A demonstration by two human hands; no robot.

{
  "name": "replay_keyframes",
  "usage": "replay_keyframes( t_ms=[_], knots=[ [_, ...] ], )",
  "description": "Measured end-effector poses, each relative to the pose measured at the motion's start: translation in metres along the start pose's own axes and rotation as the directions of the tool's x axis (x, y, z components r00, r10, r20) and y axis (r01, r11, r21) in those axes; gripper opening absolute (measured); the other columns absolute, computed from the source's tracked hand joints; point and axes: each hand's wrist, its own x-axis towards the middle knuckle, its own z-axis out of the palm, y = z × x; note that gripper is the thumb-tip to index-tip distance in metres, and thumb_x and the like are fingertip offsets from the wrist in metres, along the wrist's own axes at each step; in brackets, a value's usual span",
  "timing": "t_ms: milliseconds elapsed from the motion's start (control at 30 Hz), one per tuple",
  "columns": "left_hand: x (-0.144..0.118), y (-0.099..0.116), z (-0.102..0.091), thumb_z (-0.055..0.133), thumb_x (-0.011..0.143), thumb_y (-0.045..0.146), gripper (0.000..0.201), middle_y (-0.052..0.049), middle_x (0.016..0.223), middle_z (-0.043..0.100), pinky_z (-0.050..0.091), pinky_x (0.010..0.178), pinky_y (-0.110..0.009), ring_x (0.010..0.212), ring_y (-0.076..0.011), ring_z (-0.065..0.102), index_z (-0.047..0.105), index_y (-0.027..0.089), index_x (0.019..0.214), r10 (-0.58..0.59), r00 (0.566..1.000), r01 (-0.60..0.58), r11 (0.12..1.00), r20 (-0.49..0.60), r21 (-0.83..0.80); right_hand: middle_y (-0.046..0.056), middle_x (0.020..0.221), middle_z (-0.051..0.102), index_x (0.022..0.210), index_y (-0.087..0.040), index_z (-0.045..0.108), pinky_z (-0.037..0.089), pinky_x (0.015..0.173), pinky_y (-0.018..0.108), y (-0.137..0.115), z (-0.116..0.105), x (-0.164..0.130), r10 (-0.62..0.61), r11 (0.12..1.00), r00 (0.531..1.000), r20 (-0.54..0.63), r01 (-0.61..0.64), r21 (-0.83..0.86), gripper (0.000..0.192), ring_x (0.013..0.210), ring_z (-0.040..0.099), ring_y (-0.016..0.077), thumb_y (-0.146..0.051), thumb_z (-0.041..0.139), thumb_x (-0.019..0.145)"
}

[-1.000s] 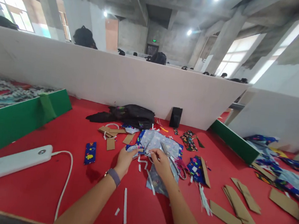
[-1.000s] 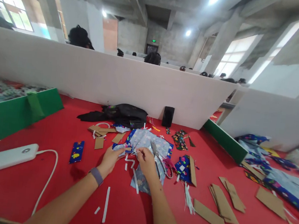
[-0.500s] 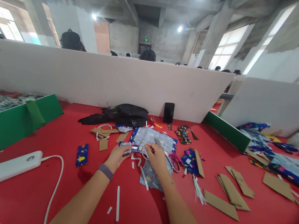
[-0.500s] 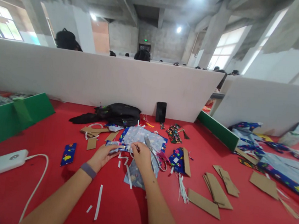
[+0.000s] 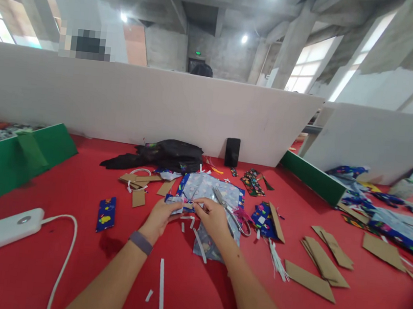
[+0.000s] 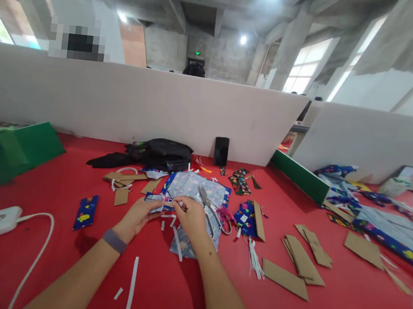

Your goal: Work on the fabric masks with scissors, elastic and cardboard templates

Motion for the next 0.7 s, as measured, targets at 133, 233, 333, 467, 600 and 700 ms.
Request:
replay_keyframes(
  t_ms=[133, 233, 333, 467, 600, 700],
  knots=[
    [-0.002, -0.002, 0.001, 0.075, 0.054, 0.022, 0.029, -0.006, 0.077, 0.070, 0.054, 0.069, -0.031, 0.074, -0.0176, 0.064, 0.068, 0.013, 0.081, 0.017, 1.000, -0.017, 1.000, 0.019, 0.015, -0.003, 0.073, 0.066, 0.088, -0.024, 0.066, 0.033, 0.053, 0.020, -0.005, 0.000, -0.003, -0.030, 0.987, 0.999, 0.012, 0.032, -0.157, 0.019, 0.057, 0.055, 0.0106, -0.031, 0.048, 0.085],
    [-0.004, -0.001, 0.002, 0.075, 0.055, 0.023, 0.030, -0.007, 0.080, 0.070, 0.054, 0.071, -0.033, 0.077, -0.0189, 0.064, 0.067, 0.012, 0.082, 0.028, 0.999, -0.028, 1.000, 0.044, 0.008, -0.003, 0.070, 0.067, 0.089, -0.025, 0.066, 0.030, 0.052, 0.021, -0.008, 0.000, -0.005, -0.048, 0.955, 0.999, 0.001, 0.046, -0.292, 0.019, 0.056, 0.057, 0.0111, -0.033, 0.048, 0.086],
    [-0.008, -0.001, 0.005, 0.074, 0.056, 0.023, 0.031, -0.008, 0.081, 0.069, 0.054, 0.073, -0.036, 0.077, -0.0198, 0.064, 0.067, 0.012, 0.084, 0.046, 0.996, -0.046, 0.999, 0.079, -0.003, -0.003, 0.073, 0.069, 0.087, -0.026, 0.066, 0.029, 0.051, 0.021, -0.010, -0.001, -0.006, -0.047, 0.930, 0.999, -0.028, 0.033, -0.367, 0.020, 0.058, 0.060, 0.0118, -0.035, 0.048, 0.086],
    [-0.012, 0.000, 0.008, 0.074, 0.057, 0.022, 0.030, -0.007, 0.082, 0.069, 0.055, 0.073, -0.035, 0.076, -0.0190, 0.064, 0.066, 0.013, 0.084, 0.042, 0.996, -0.042, 0.999, 0.079, 0.000, -0.005, 0.079, 0.071, 0.088, -0.028, 0.066, 0.030, 0.052, 0.021, -0.011, -0.002, -0.006, -0.059, 0.907, 0.998, -0.036, 0.038, -0.420, 0.018, 0.063, 0.063, 0.0117, -0.034, 0.049, 0.086],
    [-0.012, 0.001, 0.009, 0.073, 0.057, 0.021, 0.028, -0.007, 0.080, 0.069, 0.055, 0.073, -0.036, 0.074, -0.0179, 0.064, 0.066, 0.013, 0.083, 0.038, 0.996, -0.037, 0.999, 0.084, -0.007, -0.007, 0.084, 0.071, 0.089, -0.031, 0.066, 0.031, 0.053, 0.021, -0.011, -0.002, -0.006, -0.081, 0.882, 0.997, -0.014, 0.065, -0.467, 0.018, 0.069, 0.065, 0.0121, -0.033, 0.048, 0.086],
    [-0.012, 0.002, 0.010, 0.073, 0.058, 0.020, 0.029, -0.007, 0.080, 0.069, 0.055, 0.074, -0.038, 0.075, -0.0187, 0.064, 0.065, 0.013, 0.084, 0.043, 0.995, -0.041, 0.999, 0.094, -0.017, -0.007, 0.083, 0.071, 0.089, -0.031, 0.065, 0.030, 0.053, 0.022, -0.012, 0.000, -0.006, -0.088, 0.845, 0.996, 0.007, 0.078, -0.530, 0.019, 0.069, 0.066, 0.0130, -0.034, 0.047, 0.087]
  ],
)
